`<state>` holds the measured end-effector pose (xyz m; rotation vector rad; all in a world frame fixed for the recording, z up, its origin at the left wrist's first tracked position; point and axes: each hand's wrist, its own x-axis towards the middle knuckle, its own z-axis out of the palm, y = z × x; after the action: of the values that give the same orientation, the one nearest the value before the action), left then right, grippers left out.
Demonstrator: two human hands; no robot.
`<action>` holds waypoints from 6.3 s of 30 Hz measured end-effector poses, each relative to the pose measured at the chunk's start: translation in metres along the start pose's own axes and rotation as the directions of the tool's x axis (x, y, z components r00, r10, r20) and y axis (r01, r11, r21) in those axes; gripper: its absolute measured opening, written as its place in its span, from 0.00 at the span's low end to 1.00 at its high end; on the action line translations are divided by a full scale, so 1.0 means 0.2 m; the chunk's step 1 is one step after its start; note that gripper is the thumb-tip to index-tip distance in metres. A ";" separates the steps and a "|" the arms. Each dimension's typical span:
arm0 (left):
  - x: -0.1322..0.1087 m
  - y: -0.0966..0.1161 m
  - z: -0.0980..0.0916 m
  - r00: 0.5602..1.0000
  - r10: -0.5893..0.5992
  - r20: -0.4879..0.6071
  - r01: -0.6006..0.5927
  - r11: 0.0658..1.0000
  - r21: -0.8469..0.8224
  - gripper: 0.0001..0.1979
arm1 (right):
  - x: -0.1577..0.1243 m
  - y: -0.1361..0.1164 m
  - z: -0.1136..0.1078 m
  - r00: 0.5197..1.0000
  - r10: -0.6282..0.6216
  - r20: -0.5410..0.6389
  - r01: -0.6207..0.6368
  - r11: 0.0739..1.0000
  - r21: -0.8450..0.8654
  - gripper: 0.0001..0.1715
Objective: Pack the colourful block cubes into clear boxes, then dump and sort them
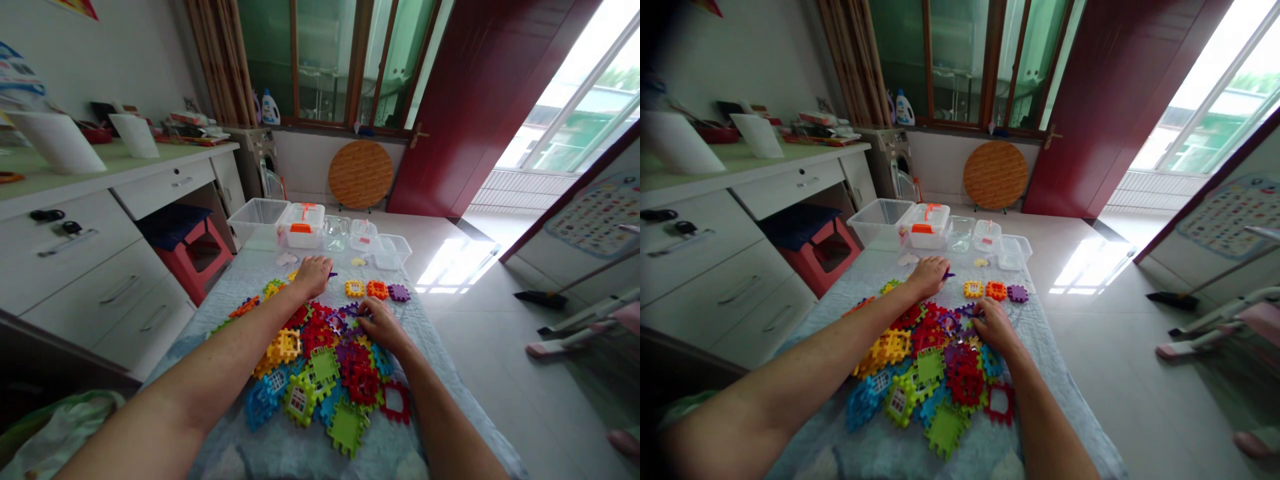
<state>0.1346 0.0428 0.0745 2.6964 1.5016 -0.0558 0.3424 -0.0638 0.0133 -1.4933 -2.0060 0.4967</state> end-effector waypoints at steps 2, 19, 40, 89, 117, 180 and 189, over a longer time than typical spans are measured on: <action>-0.01 0.00 0.01 0.998 0.034 0.054 -0.034 0.999 -0.003 0.21 | 0.00 0.00 0.00 1.000 -0.009 0.004 0.009 1.000 0.004 0.07; 0.06 -0.08 0.00 0.978 0.077 0.193 -0.084 0.996 0.026 0.22 | -0.02 0.03 0.01 0.998 0.049 -0.028 -0.048 0.998 0.052 0.18; 0.10 -0.03 0.00 0.981 0.098 0.170 -0.110 0.992 0.062 0.20 | -0.03 0.01 -0.02 1.000 0.010 0.013 -0.010 0.999 0.040 0.17; 0.03 -0.44 0.15 0.988 -0.128 0.085 0.151 0.915 -0.375 0.38 | -0.03 0.02 -0.01 0.999 0.017 0.034 -0.019 0.999 0.051 0.15; -0.04 -0.29 0.14 0.992 -0.025 0.120 0.087 0.830 -0.551 0.22 | -0.04 0.04 -0.01 1.000 -0.002 0.026 0.000 0.999 0.054 0.16; -0.67 -0.74 0.32 0.938 -0.333 -0.102 0.111 0.563 -0.819 0.27 | 0.34 -0.56 0.20 0.966 0.179 0.185 -0.170 0.983 -0.063 0.31; -0.66 -0.76 0.33 0.932 -0.317 -0.176 0.054 0.601 -0.797 0.27 | 0.13 -0.77 0.21 0.987 0.082 0.138 -0.032 0.943 -0.332 0.26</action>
<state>-0.0636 0.0060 0.0109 1.8582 1.3954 0.8496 0.1963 -0.0836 0.0801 -1.7626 -2.2544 0.3141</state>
